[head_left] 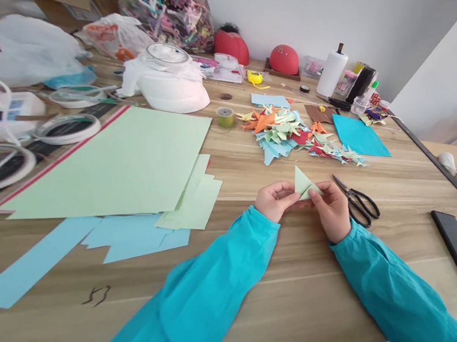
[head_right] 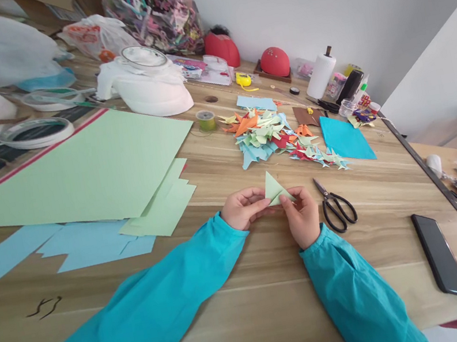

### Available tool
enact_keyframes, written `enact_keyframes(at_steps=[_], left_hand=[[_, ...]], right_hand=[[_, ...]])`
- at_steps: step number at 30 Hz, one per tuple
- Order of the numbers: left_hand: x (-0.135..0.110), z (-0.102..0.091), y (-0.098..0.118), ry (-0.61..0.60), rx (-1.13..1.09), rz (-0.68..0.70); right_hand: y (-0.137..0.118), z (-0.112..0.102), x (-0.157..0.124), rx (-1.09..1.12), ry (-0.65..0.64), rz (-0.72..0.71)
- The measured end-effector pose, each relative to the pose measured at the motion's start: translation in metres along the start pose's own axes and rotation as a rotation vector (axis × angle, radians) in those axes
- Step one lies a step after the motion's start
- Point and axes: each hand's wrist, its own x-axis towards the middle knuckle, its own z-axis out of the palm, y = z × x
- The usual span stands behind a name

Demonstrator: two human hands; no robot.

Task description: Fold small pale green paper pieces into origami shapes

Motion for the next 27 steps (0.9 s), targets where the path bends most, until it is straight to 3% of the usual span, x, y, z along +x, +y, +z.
enact_keyframes(at_steps=[3,9,13,18,27], left_hand=[[-0.002,0.003,0.004,-0.022,0.01,-0.055],[-0.009,0.01,0.01,-0.09,0.262,-0.059],[-0.009,0.01,0.011,-0.094,0.304,-0.051],[-0.01,0.01,0.01,-0.1,0.365,-0.011],[-0.012,0.012,0.011,-0.064,0.428,-0.025]], right_hand=[[0.002,0.0,0.001,0.063,0.001,0.061],[0.005,-0.001,0.001,0.116,0.002,0.091],[0.006,-0.001,0.0,0.174,0.008,0.118],[0.003,-0.002,0.0,0.195,-0.131,0.212],[0.008,-0.002,0.002,0.182,-0.09,0.219]])
